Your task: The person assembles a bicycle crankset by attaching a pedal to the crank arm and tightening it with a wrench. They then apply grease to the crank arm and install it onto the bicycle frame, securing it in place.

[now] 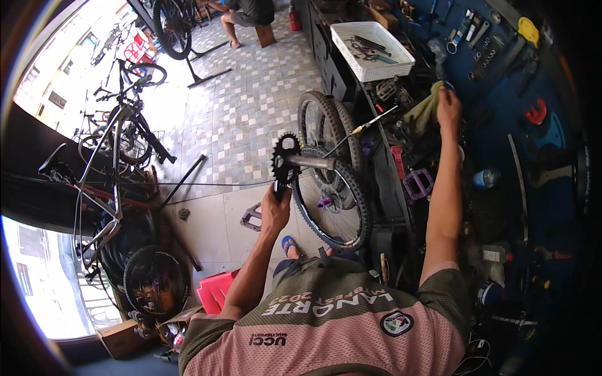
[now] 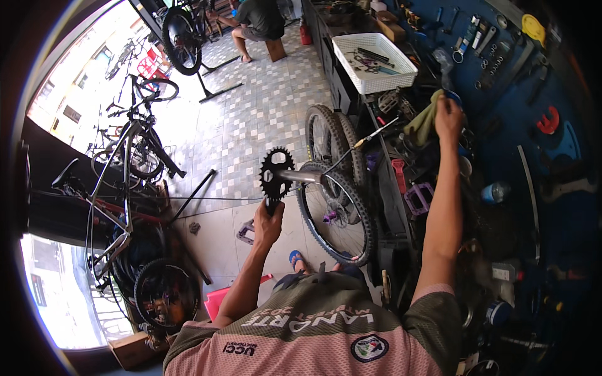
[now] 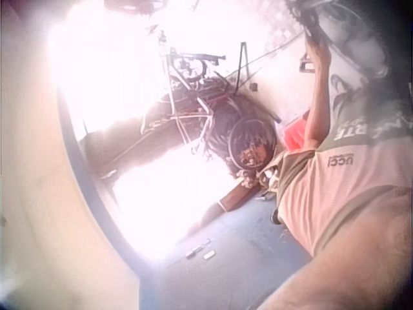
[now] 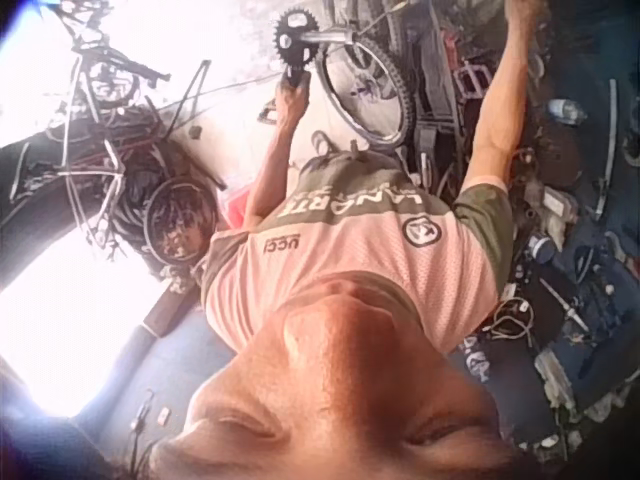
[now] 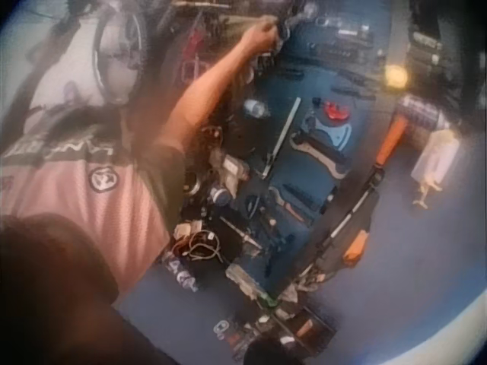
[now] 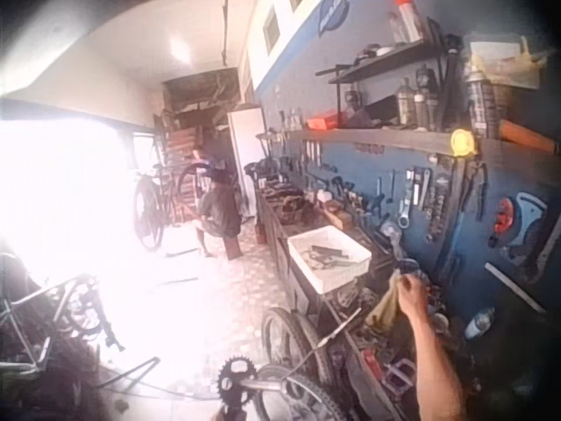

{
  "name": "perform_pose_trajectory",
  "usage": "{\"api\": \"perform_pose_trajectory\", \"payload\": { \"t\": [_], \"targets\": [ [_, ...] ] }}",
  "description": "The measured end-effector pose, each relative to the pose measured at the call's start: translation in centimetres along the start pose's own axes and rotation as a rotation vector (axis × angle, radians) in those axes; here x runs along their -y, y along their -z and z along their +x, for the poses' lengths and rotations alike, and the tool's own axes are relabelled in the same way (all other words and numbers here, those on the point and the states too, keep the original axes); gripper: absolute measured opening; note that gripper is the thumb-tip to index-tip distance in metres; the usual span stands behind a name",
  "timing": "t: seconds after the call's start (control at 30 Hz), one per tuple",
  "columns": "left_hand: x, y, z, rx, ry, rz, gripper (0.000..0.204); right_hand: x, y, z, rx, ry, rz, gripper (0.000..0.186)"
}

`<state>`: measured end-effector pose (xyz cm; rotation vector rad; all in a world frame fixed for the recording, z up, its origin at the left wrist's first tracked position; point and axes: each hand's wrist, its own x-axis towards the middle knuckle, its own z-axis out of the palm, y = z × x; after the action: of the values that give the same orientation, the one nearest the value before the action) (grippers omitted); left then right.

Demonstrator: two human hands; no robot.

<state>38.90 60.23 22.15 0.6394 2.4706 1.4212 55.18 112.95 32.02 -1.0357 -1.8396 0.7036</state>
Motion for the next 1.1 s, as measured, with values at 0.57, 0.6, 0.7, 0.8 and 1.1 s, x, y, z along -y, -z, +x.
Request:
{"api": "perform_pose_trajectory", "payload": {
  "t": [0.57,0.6,0.7,0.8,1.1],
  "targets": [
    [-1.1,7.5,4.8,0.024,-0.170,0.321,0.025,24.4,-14.3,-26.6,0.961,0.353,-0.380,0.069],
    [-1.0,8.1,4.8,0.027,-0.203,0.342,0.025,24.2,-15.0,-26.9,0.964,0.416,-0.324,0.061],
    [-0.2,10.1,5.3,0.022,-0.306,0.434,0.021,23.0,-17.7,-27.7,1.067,0.518,-0.189,0.040],
    [0.6,12.6,6.2,-0.010,-0.407,0.497,0.017,23.3,-18.1,-29.0,1.358,-0.061,0.434,0.032],
    [1.9,12.5,10.9,-0.136,-0.380,0.521,0.010,24.4,-17.9,-32.2,1.204,-0.198,0.461,0.031]
  ]
}}
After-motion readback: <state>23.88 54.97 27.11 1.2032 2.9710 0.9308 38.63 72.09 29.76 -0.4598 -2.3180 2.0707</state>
